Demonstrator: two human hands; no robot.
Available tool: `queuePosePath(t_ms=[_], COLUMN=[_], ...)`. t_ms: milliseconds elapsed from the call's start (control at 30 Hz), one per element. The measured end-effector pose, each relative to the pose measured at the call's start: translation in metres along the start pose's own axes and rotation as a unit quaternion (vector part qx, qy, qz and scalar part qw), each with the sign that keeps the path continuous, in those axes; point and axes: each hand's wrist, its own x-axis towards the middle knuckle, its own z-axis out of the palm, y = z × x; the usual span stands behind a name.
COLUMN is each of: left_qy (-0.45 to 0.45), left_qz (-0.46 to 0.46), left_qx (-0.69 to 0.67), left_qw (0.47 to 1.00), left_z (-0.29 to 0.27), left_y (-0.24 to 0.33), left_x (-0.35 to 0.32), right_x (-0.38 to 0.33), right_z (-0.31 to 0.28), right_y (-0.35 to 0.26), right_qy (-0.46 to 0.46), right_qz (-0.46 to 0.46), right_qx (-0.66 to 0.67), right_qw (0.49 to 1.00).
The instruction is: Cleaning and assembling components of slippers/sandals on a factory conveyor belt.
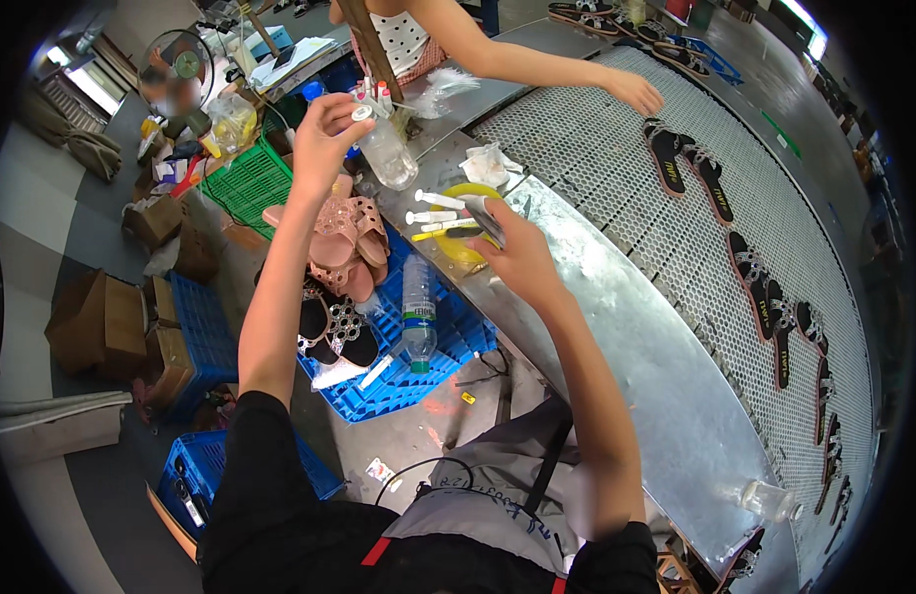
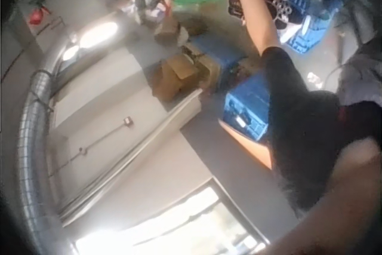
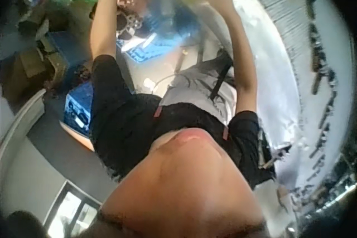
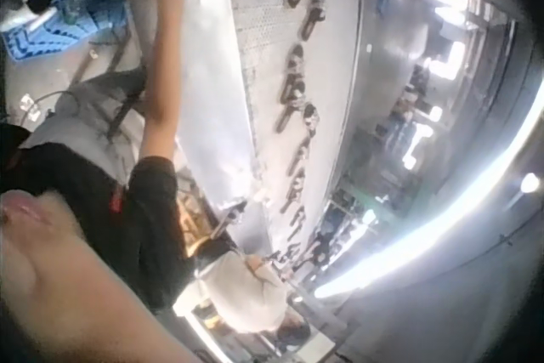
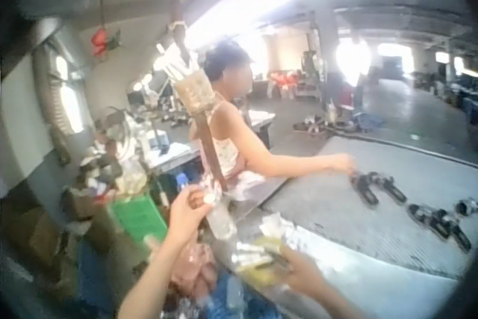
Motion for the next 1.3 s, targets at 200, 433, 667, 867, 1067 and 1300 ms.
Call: queuePosePath(t_ms=[200, 433, 667, 867, 1067, 1300], left_qy=[0.012, -0.004, -0.017, -0.019, -0.001, -0.041], left_qz=[0.003, 0.011, 0.090, 0.114, 0.094, 0.095], left_qx=[0.063, 0.114, 0.174, 0.191, 0.199, 0.238], left_qw=[0.998, 0.993, 0.980, 0.975, 0.976, 0.966], left_z=[0.022, 0.030, 0.025, 0.030, 0.021, 0.036], left_y=[-0.038, -0.047, -0.046, -0.044, -0.065, -0.088], left_x=[0.016, 0.021, 0.032, 0.038, 0.052, 0.065], right_x=[-0.020, -0.034, -0.006, 0.034, 0.066, -0.005], right_z=[-0.010, 0.016, 0.028, 0.037, 0.048, 0.031], right_y=[0.005, 0.001, 0.020, 0.043, 0.061, 0.051], right_qy=[0.048, 0.008, -0.005, -0.005, -0.014, 0.153], right_qz=[0.096, 0.042, -0.055, -0.098, -0.115, -0.124], right_qx=[-0.034, -0.203, -0.192, -0.178, -0.173, -0.120], right_qw=[0.994, 0.978, 0.980, 0.979, 0.978, 0.973])
